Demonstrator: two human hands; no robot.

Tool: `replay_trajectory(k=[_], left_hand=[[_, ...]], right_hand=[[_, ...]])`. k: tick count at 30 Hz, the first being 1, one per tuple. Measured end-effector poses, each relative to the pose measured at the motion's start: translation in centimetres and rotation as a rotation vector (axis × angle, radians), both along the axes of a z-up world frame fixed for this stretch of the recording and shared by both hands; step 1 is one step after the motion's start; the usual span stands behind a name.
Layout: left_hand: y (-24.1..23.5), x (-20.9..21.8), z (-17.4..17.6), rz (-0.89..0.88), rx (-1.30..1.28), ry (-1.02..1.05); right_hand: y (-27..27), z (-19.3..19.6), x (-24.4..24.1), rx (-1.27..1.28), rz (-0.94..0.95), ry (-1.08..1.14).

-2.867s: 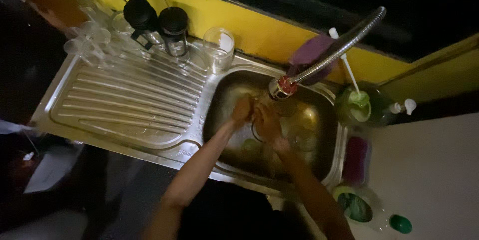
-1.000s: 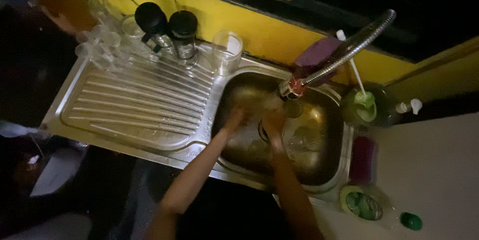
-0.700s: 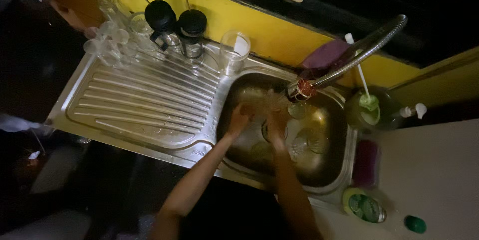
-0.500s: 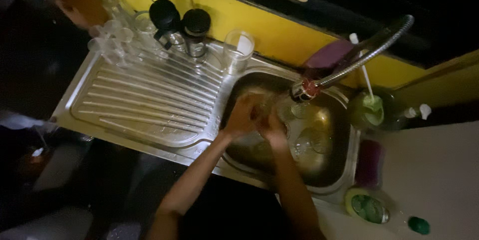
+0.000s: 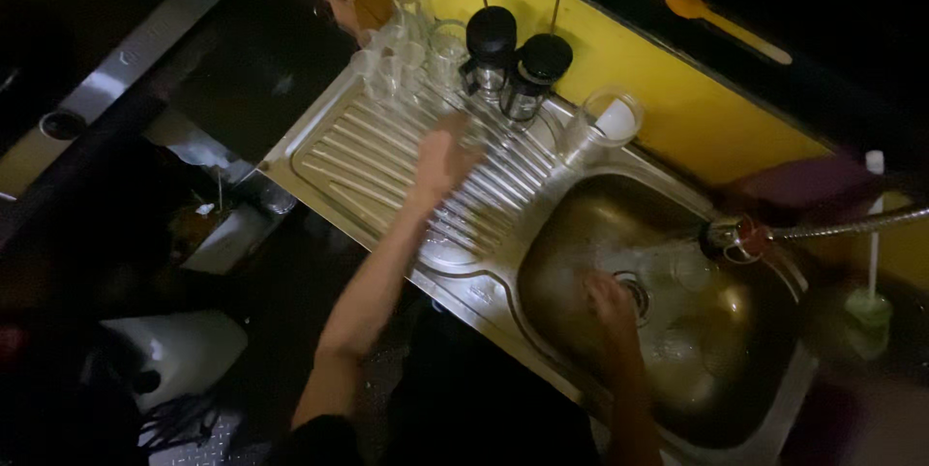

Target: The person washes several glass items, a french press component, and a green cleaning tool in a sink by hand and with a brush under running water.

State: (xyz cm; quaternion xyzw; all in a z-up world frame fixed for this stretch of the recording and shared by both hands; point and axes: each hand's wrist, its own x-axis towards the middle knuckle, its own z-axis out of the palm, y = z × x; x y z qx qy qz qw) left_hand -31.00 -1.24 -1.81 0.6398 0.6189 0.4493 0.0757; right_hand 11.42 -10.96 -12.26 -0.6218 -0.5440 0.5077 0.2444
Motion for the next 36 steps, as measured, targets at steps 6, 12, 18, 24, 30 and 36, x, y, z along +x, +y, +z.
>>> replay_trajectory(k=[6,12,18,24,30,36], left_hand=[[2.0,-6.1,0.4,0.273,-0.186,-0.148],[1.1,-4.0,-0.6,0.193,0.151,-0.013],[-3.0,4.5,1.2,0.115,0.148,-0.046],[-5.7,11.4,2.8,-0.271,0.007,-0.221],[-6.3,17.7,-0.6,-0.901,-0.413,-0.203],[0.0,26.7,-5.4,-0.970,-0.155,-0.149]], right_hand=[[-4.1,-0.1,2.1,0.147,0.070,-0.190],[-5.9,3.1,0.6,0.151,0.049,-0.139],[-5.7,6.2,-1.3,0.184,0.007,-0.069],[-5.8,7.8,-1.4,0.189,-0.044,-0.048],[-1.8,7.9,-0.1,0.183,-0.100,-0.081],[3.6,9.7,0.6,0.290,-0.210,0.010]])
